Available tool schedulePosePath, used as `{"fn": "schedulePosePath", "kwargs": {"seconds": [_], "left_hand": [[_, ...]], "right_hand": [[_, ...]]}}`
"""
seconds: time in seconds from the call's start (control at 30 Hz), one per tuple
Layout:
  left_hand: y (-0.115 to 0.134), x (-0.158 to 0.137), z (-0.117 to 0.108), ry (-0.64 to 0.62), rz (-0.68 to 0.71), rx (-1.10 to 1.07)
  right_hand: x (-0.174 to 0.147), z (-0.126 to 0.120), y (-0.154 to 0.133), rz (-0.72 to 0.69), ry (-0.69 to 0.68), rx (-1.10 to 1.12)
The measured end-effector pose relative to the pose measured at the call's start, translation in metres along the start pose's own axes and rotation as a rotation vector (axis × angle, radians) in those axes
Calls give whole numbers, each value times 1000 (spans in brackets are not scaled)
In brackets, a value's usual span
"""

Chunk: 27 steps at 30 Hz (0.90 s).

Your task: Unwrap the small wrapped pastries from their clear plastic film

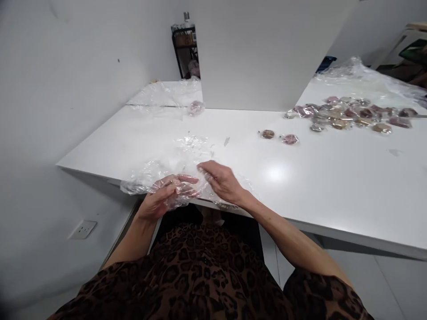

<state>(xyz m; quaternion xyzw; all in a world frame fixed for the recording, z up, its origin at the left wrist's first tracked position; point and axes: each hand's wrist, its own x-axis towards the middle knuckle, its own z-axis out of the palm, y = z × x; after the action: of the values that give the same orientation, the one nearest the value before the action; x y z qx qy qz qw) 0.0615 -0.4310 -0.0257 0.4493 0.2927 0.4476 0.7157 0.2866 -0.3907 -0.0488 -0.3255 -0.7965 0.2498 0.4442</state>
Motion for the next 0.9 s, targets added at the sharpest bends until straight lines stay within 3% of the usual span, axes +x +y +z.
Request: {"fn": "schedulePosePath", "kwargs": {"seconds": [0.07,0.13,0.23,0.3,0.43,0.5,0.57,0.63,0.73,0.8,0.83,0.87,0.9], "left_hand": [[-5,-1,-9,138,-5,26],[-10,0,-21,332,28,54],[-12,3,-31,518,216,194],[-9,5,-32,443,311,377],[2,14,-35,86,320,724],[10,23,-44,55,316,813],[24,37,-57,161,381,868],[49,61,-73,356,540,907],[111,120,-108,660,714,925],[163,173,-146,903,723,1024],[187,200,-170,977,659,1033],[209,226,-197,1038,619,1004],[226,250,-225,1004,647,989]], "right_hand": [[7,-10,-5,35,233,54],[13,-20,-12,60,360,90],[20,-21,-23,42,269,100],[25,-12,-29,-19,92,122],[34,2,-36,-225,-239,216],[36,-4,-34,-199,-256,180],[34,-22,-24,-85,-161,112],[27,-45,-6,47,-1,42],[10,-83,31,242,275,-107],[-4,-107,58,377,446,-231],[-12,-119,71,440,514,-293],[-20,-130,83,499,566,-356],[-27,-141,94,557,598,-420]]}}
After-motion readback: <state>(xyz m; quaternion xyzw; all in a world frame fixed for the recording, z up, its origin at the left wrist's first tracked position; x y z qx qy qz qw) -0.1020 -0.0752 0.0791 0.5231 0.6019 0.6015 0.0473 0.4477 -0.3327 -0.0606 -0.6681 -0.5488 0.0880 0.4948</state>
